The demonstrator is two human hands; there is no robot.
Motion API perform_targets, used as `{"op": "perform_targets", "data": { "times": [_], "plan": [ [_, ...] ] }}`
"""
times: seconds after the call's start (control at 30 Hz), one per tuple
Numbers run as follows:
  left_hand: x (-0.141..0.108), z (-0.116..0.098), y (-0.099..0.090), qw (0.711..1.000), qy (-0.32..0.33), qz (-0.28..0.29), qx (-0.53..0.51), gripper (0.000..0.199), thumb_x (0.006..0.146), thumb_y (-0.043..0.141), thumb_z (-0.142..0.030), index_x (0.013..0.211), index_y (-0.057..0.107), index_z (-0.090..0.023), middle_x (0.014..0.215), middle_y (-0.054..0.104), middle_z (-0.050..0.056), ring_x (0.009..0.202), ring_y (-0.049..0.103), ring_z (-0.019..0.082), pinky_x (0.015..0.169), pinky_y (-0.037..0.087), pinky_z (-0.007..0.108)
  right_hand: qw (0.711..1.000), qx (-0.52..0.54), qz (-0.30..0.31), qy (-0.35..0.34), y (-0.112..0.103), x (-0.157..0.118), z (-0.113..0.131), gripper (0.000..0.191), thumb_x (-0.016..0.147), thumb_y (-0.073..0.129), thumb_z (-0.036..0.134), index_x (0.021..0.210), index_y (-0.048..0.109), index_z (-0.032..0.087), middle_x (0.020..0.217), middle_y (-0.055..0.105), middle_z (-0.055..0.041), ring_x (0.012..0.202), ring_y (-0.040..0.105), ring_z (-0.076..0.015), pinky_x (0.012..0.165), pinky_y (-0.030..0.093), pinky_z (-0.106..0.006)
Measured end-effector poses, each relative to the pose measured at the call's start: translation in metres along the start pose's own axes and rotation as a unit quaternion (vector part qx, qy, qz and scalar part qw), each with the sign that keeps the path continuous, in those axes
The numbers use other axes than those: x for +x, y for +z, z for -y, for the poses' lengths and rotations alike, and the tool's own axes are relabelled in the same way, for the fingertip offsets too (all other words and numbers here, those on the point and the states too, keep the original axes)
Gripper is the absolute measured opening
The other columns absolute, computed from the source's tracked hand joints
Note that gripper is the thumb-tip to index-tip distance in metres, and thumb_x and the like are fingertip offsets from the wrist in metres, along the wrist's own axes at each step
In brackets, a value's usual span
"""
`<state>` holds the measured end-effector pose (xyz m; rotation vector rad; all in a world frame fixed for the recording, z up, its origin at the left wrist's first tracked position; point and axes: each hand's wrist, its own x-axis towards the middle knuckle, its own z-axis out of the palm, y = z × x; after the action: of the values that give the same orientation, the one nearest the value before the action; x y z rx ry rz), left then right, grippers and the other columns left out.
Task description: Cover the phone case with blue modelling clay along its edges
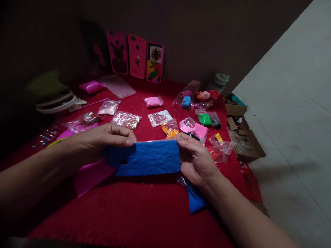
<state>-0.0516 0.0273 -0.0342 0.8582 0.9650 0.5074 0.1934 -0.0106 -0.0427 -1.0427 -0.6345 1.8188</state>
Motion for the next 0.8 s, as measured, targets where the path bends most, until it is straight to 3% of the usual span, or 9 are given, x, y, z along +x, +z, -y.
{"op": "perform_targets", "data": {
  "times": [0.17,0.27,0.37,0.47,0.63,0.73,0.8],
  "plan": [
    [-0.004,0.0,0.002,1.0,-0.017,0.025,0.002,0.015,0.063,0.084,-0.023,0.062,0.072,-0.013,0.051,0.063,0.0,0.041,0.055,0.007,0.041,0.045,0.014,0.987,-0.09,0.112,0.069,0.001,0.003,0.016,0.026,0.07,0.075,0.035,0.077,0.072,0.01,0.061,0.06,-0.0032,0.054,0.051,-0.0107,0.052,0.04,-0.022],
    [-0.008,0.0,0.004,0.997,-0.046,0.06,0.029,0.015,0.061,0.084,-0.024,0.064,0.073,-0.013,0.053,0.065,0.0,0.042,0.056,0.008,0.041,0.045,0.014,0.955,-0.167,0.197,0.146,0.007,0.014,0.016,0.032,0.071,0.075,0.036,0.079,0.074,0.005,0.058,0.061,-0.0042,0.049,0.049,-0.0078,0.046,0.033,-0.018],
    [-0.01,0.001,0.004,0.992,-0.056,0.097,0.063,0.015,0.063,0.083,-0.025,0.066,0.074,-0.013,0.056,0.066,0.001,0.045,0.057,0.009,0.043,0.046,0.015,0.928,-0.203,0.238,0.203,0.017,0.025,0.009,0.02,0.068,0.077,0.026,0.073,0.072,0.006,0.057,0.061,-0.002,0.048,0.048,-0.0058,0.046,0.032,-0.017],
    [-0.011,0.001,0.004,0.991,-0.045,0.102,0.076,0.016,0.062,0.083,-0.023,0.07,0.075,-0.013,0.061,0.067,0.001,0.049,0.055,0.007,0.046,0.043,0.013,0.919,-0.192,0.253,0.232,0.025,0.029,0.0,0.017,0.068,0.077,0.023,0.072,0.069,0.008,0.052,0.053,0.0031,0.045,0.041,-0.0037,0.045,0.029,-0.016],
    [-0.006,0.001,-0.003,0.997,0.022,0.061,0.03,0.03,0.063,0.086,-0.034,0.083,0.076,-0.014,0.072,0.072,0.005,0.056,0.062,0.012,0.05,0.046,0.018,0.942,-0.119,0.246,0.193,0.024,0.024,-0.007,0.019,0.071,0.079,0.023,0.072,0.064,0.011,0.057,0.052,0.0035,0.049,0.044,-0.0042,0.049,0.034,-0.016],
    [0.004,0.002,-0.013,0.996,0.072,0.015,-0.056,0.038,0.072,0.079,-0.049,0.089,0.075,-0.015,0.068,0.07,0.005,0.057,0.062,0.015,0.056,0.051,0.026,0.97,-0.075,0.196,0.125,0.021,0.018,-0.006,0.02,0.073,0.079,0.023,0.073,0.063,0.012,0.062,0.056,0.0018,0.053,0.049,-0.006,0.052,0.038,-0.016],
    [0.011,0.003,-0.019,0.988,0.096,0.014,-0.117,0.036,0.078,0.074,-0.049,0.084,0.073,-0.014,0.071,0.07,0.005,0.064,0.063,0.017,0.067,0.055,0.031,0.984,-0.048,0.159,0.063,0.018,0.016,-0.005,0.022,0.073,0.08,0.024,0.073,0.062,0.013,0.063,0.057,0.0014,0.053,0.05,-0.0068,0.052,0.039,-0.017]
  ]
}}
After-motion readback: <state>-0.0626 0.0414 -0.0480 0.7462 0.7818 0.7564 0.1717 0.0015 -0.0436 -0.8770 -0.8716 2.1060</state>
